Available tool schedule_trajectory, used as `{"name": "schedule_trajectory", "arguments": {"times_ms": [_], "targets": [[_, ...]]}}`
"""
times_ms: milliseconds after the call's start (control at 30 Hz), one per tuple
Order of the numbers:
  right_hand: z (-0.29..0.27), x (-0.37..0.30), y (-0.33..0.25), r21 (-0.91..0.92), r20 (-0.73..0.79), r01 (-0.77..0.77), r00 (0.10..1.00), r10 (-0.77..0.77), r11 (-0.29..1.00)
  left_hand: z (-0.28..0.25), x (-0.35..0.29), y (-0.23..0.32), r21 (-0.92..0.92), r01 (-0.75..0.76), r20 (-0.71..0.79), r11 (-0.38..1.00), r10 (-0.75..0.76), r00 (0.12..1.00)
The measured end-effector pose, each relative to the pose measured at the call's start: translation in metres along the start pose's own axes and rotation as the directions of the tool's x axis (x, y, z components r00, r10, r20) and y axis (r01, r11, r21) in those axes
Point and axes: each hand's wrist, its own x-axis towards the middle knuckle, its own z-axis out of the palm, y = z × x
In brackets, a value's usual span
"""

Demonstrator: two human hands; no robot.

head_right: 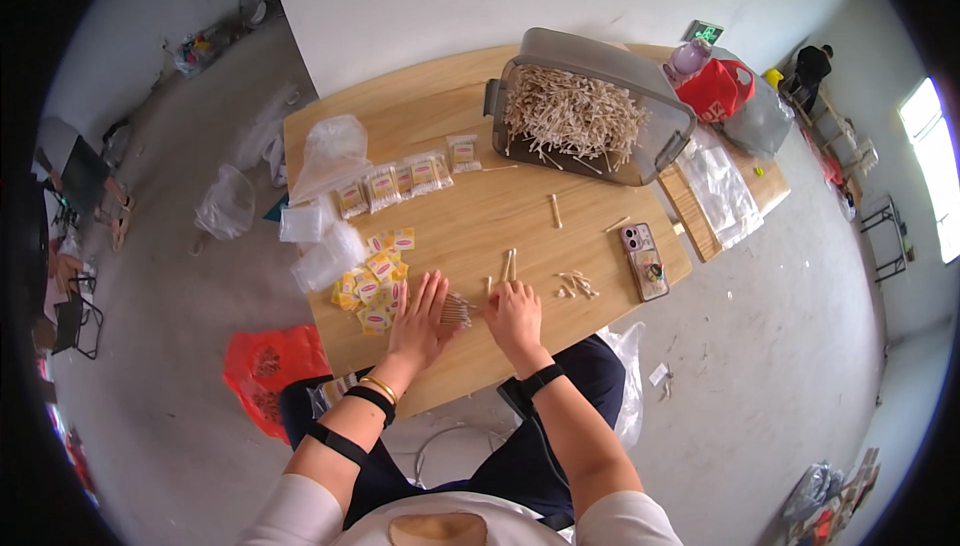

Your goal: Packing cotton swabs into small plastic bags.

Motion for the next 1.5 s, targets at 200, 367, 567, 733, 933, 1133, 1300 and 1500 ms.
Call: {"name": "schedule_trajectory", "arguments": {"times_ms": [200,367,567,733,933,1133,1300,1500], "targets": [[0.017,0.028,-0.008,-0.117,0.001,-0.059,0.998,0.059,0.991,-0.001,0.01,0.009,0.088,0.057,0.025,0.994,-0.06,0.998],[0.034,0.047,-0.015,-0.053,-0.017,0.195,0.981,-0.196,0.979,-0.001,-0.01,0.022,0.091,0.022,0.056,0.996,-0.027,0.998],[0.023,0.037,-0.02,0.08,0.103,0.36,0.924,-0.367,0.929,-0.009,-0.031,0.024,0.031,0.024,-0.021,0.999,-0.023,1.0],[0.019,0.039,-0.008,-0.047,0.049,0.25,0.968,-0.248,0.967,-0.001,-0.03,0.024,-0.048,-0.018,0.017,0.999,0.019,1.0],[0.002,0.036,0.006,-0.188,-0.126,0.053,0.989,-0.078,0.981,-0.002,-0.021,0.021,-0.019,-0.029,0.064,0.999,0.03,0.997],[-0.005,0.004,-0.006,0.185,-0.159,0.09,0.985,-0.061,0.979,-0.007,-0.025,0.026,0.113,-0.049,0.171,0.992,0.029,0.985],[0.008,-0.019,-0.014,0.369,-0.217,0.071,0.976,0.011,0.927,-0.008,-0.031,0.025,0.071,-0.069,0.184,0.995,0.055,0.981],[0.014,-0.026,-0.027,0.499,-0.217,0.05,0.974,0.069,0.865,-0.004,-0.033,0.026,0.084,-0.056,0.143,0.995,0.043,0.989]]}}
